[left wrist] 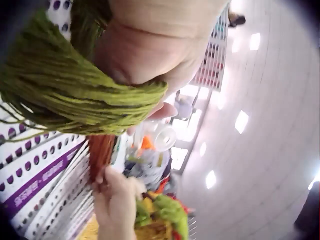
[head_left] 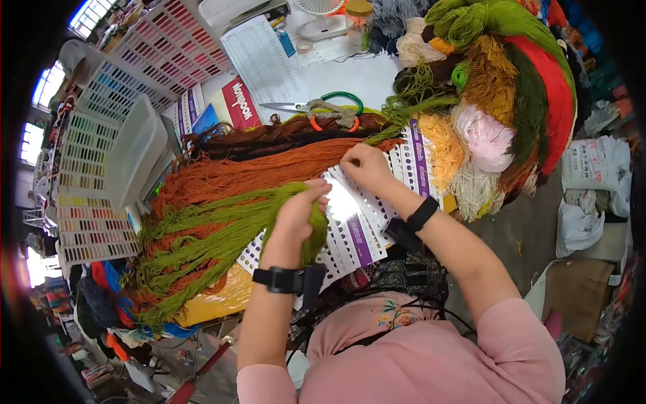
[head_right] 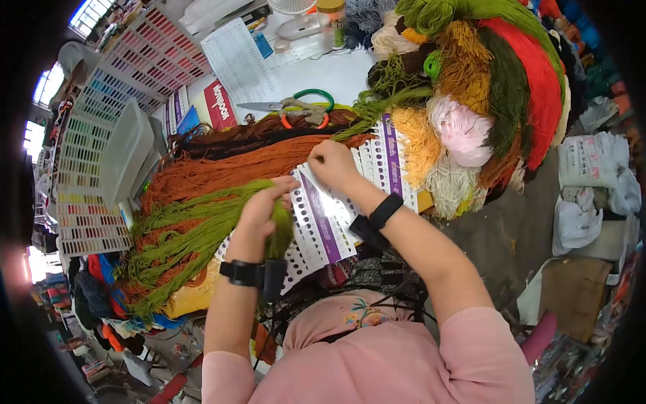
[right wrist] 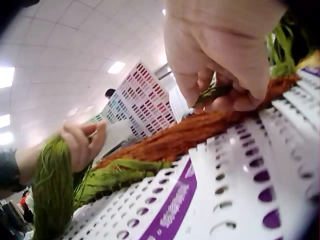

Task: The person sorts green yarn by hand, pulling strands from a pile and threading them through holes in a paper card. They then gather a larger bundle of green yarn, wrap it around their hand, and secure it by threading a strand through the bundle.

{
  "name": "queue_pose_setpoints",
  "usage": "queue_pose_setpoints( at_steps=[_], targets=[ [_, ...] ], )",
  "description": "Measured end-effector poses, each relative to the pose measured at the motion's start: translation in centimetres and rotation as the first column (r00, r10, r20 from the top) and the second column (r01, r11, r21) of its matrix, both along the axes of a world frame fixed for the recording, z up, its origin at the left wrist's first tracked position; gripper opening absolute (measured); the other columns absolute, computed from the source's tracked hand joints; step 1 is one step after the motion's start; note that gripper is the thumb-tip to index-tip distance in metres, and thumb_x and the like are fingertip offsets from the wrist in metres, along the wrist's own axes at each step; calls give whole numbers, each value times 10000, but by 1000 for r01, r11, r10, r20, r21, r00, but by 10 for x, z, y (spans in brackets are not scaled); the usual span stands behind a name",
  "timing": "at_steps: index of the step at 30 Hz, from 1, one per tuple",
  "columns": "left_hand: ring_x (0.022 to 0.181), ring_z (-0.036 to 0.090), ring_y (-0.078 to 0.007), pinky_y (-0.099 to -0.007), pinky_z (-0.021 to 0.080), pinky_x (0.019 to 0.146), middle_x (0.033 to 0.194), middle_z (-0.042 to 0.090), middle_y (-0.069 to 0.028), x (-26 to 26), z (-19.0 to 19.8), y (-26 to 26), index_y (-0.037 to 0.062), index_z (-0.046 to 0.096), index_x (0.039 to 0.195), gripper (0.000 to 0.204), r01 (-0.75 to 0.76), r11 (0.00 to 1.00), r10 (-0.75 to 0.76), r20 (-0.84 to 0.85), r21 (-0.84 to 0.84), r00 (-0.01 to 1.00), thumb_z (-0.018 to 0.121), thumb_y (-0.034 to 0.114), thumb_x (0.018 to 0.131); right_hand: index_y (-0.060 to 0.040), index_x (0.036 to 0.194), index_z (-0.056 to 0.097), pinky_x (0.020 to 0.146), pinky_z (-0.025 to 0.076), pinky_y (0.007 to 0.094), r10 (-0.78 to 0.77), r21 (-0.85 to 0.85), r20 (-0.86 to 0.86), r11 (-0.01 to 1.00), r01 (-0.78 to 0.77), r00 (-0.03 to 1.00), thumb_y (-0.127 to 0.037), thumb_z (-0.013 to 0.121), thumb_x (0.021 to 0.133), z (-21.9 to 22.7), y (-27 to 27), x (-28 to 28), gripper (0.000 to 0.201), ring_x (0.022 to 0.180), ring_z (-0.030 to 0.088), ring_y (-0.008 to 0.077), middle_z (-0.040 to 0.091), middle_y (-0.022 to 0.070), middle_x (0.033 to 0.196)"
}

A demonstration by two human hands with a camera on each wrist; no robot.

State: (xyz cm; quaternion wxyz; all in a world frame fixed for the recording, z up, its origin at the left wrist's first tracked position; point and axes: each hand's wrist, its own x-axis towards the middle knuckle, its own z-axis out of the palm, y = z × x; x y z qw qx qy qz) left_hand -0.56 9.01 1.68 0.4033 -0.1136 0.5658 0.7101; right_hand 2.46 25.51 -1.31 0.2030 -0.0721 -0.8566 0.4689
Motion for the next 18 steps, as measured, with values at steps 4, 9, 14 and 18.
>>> queue_pose_setpoints(
  at_steps=[4, 9, 14, 18],
  targets=[
    [484, 458, -69, -171, 361, 422, 662, 537, -22, 0, -13, 36, 21, 511, 796, 82, 71, 988, -72, 0, -136, 997, 477, 94, 812, -61, 623, 511, 624, 342, 372, -25, 200, -24, 979, 29, 999, -132, 594, 584, -7, -10, 7, 116, 682, 476, 264, 489, 74, 654],
    [469, 442, -61, -178, 340, 413, 622, 501, 3, -4, -15, 41, 58, 502, 715, 140, 107, 946, -137, -76, -306, 988, 463, 138, 823, -56, 658, 517, 661, 326, 357, -43, 100, 44, 994, 38, 998, -109, 589, 584, -2, -5, 7, 116, 733, 468, 267, 496, 82, 705],
    [459, 423, -62, -183, 330, 417, 613, 486, 9, 1, -16, 45, 69, 484, 694, 143, 120, 954, -142, -64, -273, 988, 458, 133, 819, -52, 658, 520, 657, 333, 361, -64, 154, 32, 986, 58, 997, -101, 586, 574, -4, -7, 8, 118, 727, 472, 270, 499, 86, 697],
    [457, 417, -70, -187, 335, 432, 585, 477, 10, 4, -24, 43, 70, 493, 688, 142, 55, 970, -81, -101, -238, 992, 464, 129, 814, -42, 645, 518, 627, 355, 371, -45, 85, 9, 995, 44, 999, -95, 582, 569, -4, -2, 7, 114, 703, 476, 282, 498, 95, 684]
  ],
)
